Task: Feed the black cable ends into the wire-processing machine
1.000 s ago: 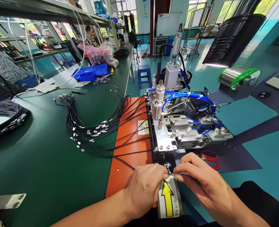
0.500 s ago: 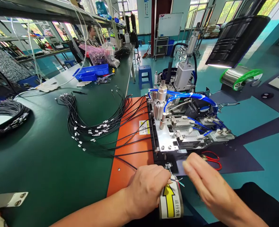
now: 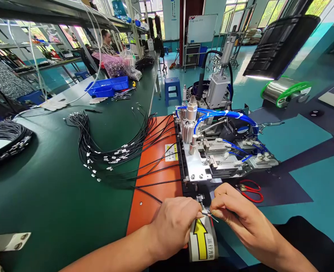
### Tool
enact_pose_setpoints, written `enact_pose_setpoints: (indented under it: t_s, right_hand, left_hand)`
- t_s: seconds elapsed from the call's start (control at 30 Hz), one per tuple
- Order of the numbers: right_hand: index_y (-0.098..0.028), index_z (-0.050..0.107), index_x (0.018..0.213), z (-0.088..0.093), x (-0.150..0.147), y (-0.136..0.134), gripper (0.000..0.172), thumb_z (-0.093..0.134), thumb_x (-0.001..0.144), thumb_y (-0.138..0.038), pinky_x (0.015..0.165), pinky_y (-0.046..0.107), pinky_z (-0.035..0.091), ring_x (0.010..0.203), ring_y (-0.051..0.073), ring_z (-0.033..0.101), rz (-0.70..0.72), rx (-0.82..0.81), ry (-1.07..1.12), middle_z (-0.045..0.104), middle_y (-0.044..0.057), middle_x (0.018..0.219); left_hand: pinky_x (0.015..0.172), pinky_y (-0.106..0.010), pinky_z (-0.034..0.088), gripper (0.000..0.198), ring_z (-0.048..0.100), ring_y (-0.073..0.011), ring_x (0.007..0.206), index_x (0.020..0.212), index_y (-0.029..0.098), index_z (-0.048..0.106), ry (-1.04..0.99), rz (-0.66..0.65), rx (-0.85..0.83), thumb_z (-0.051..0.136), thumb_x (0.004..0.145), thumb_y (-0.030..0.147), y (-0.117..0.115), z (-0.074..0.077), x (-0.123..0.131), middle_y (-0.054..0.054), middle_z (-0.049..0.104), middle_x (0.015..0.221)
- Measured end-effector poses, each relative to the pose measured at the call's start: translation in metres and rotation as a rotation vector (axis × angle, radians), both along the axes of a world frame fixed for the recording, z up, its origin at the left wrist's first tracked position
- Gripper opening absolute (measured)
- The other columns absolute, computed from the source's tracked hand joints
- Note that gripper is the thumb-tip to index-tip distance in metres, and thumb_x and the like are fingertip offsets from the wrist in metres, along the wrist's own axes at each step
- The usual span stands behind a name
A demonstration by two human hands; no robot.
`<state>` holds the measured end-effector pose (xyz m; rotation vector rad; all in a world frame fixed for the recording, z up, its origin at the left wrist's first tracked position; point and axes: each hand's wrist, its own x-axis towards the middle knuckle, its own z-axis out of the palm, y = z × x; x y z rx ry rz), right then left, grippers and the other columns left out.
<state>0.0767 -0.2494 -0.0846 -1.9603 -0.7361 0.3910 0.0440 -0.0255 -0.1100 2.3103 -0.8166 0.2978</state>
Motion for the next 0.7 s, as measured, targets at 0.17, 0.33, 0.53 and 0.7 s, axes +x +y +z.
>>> enact_pose_setpoints:
  t_s: [0.17,0.33,0.53,0.7]
  right_hand:
    - [-0.022,0.051,0.085,0.012,0.003,0.006,0.028,0.035,0.108,-0.027,0.069,0.031,0.044,0.077,0.017,0.051,0.051,-0.198,-0.134,0.052,0.002,0.088]
    - [-0.022,0.05,0.082,0.021,-0.003,0.018,0.026,0.036,0.105,-0.023,0.066,0.034,0.044,0.073,0.019,0.05,0.013,-0.379,-0.236,0.053,0.003,0.085]
    - [-0.026,0.056,0.092,0.017,-0.009,0.011,0.027,0.039,0.108,-0.037,0.078,0.027,0.048,0.085,0.015,0.059,-0.254,-0.054,0.036,0.059,-0.001,0.092]
    - [-0.031,0.064,0.111,-0.001,-0.018,0.003,0.026,0.048,0.103,-0.05,0.086,0.022,0.047,0.105,0.016,0.062,-0.422,0.018,0.225,0.064,-0.002,0.103]
  left_hand:
    - [0.052,-0.031,0.03,0.016,0.043,-0.0164,0.057,0.083,0.017,0.055,-0.074,-0.078,0.149,0.047,0.097,0.018,0.004,0.006,0.0,-0.001,0.054,0.068]
    - [0.056,-0.032,0.031,0.022,0.043,-0.0174,0.063,0.084,0.016,0.056,-0.077,-0.108,0.186,0.043,0.102,0.018,0.007,0.013,-0.004,-0.003,0.052,0.072]
    - [0.061,-0.027,0.039,0.015,0.049,-0.0157,0.069,0.093,0.015,0.059,0.068,-0.065,-0.016,0.046,0.102,0.015,0.004,0.013,-0.007,-0.004,0.055,0.078]
    - [0.064,-0.026,0.041,0.013,0.052,-0.0143,0.07,0.091,0.016,0.057,0.1,-0.01,-0.129,0.048,0.101,0.014,0.003,0.009,-0.009,-0.003,0.057,0.078]
